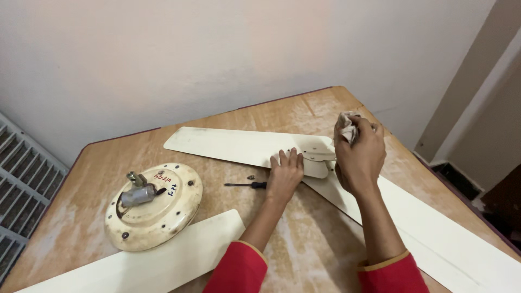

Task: The person wipes the surfaces of disassembled ceiling fan blades with a cloth on a wooden table. The fan motor housing and small hardware parts remain on the table while the blades are cleaned one at a time.

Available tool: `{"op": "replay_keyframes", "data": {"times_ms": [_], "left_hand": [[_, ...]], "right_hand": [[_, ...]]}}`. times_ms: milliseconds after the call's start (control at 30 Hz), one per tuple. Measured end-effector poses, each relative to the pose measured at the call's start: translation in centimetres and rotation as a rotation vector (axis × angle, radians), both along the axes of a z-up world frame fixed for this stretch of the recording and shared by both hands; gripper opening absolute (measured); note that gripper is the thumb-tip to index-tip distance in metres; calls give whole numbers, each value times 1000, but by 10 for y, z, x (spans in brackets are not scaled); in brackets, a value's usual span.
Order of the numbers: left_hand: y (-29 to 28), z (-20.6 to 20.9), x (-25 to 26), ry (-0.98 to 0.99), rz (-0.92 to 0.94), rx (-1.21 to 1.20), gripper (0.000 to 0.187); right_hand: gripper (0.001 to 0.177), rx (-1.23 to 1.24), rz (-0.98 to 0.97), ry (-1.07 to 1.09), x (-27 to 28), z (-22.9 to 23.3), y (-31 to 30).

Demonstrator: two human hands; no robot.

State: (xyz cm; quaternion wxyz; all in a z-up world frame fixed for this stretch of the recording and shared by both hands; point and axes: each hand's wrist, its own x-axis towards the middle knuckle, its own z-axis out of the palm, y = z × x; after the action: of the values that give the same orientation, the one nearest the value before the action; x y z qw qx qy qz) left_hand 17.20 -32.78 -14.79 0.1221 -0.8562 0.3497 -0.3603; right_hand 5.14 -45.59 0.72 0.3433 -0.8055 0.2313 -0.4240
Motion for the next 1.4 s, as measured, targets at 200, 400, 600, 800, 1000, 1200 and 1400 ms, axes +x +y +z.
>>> {"op": "replay_keyframes", "data": {"times_ms": [200,400,600,800,1000,1200,1400], "left_hand": [[4,4,-3,3,-22,-40,49],[19,53,-14,-118,-150,-176,40],[24,109,-21,-258,-383,-606,27],[71,158,-40,-17,-486,-1144,37],[90,190,-62,258,-534,-1732,18],[94,213,-89,623,-681,-2139,10],[100,206,-114,887,-618,-2190,10]], "right_hand": [[40,14,1,-71,1,-5,-2],[30,-140,-84,-515,12,-24,-28],[18,120,56,-1034,12,-33,-64],[20,467,200,-958,14,-25,-51],[34,-127,99,-637,8,-16,-22],[78,-787,32,-513,-6,-5,33],[57,-953,29,-469,-4,-4,36]]}}
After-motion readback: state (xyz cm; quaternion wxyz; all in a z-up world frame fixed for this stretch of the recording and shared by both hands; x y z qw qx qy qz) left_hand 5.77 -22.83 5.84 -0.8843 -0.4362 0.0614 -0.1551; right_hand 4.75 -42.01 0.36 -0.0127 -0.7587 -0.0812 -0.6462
